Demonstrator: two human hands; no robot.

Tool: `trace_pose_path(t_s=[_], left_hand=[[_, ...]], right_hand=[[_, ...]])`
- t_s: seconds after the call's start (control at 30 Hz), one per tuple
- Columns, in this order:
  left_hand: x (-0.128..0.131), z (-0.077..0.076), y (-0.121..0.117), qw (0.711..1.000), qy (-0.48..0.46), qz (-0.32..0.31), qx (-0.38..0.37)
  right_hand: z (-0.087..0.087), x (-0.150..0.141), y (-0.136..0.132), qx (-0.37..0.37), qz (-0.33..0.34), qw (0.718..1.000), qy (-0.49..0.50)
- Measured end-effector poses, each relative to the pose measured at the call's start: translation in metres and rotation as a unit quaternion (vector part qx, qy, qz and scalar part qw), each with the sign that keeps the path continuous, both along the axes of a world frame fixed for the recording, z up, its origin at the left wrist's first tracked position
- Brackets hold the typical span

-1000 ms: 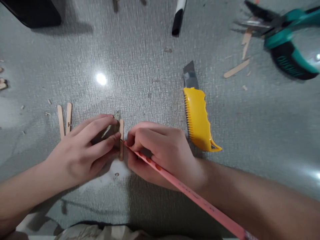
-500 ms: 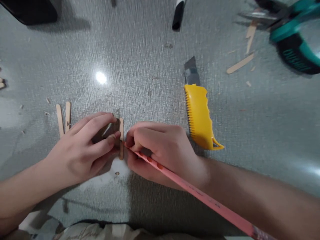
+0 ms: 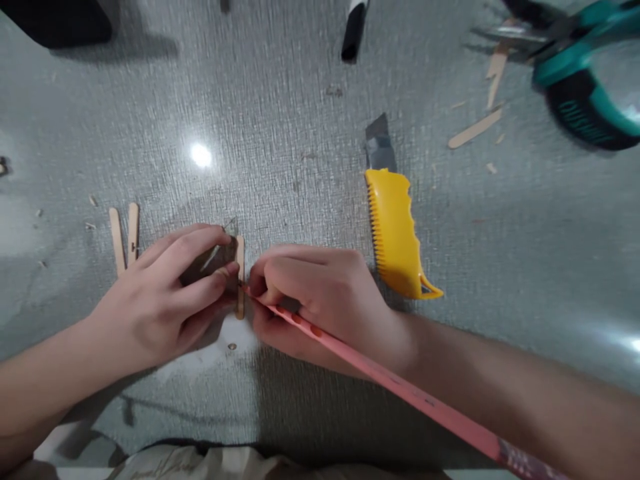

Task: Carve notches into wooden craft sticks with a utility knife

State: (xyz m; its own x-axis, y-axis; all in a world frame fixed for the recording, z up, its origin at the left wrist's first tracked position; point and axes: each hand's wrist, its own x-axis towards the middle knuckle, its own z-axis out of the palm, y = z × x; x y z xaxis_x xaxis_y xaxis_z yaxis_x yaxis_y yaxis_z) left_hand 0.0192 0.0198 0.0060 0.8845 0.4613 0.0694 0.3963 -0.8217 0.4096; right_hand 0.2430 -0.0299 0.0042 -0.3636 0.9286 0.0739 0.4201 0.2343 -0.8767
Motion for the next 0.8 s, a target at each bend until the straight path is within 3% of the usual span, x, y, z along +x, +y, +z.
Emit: trace_pose_path(t_s=[0.47,0.63,0.8], left_hand=[[0.0000,-0.0017,0.0016,0.999,-0.036,0.011,0.001],[-0.0044,-0.0067,0.0035,0.996,-0.076,0.035,-0.010],[-0.0050,-0.0066,0.0035,0.995,-0.078,0.059,0.000]], right_hand=[[-0.0015,0.0004,-0.0004,0.007,-0.023,1.000,-0.005],[-0.0059,0.0035,-0.0022,-0.003,-0.072,0.997,0.043],[-0.0062,0.0069,-0.0026,-0.007,-0.049,0.997,0.065]])
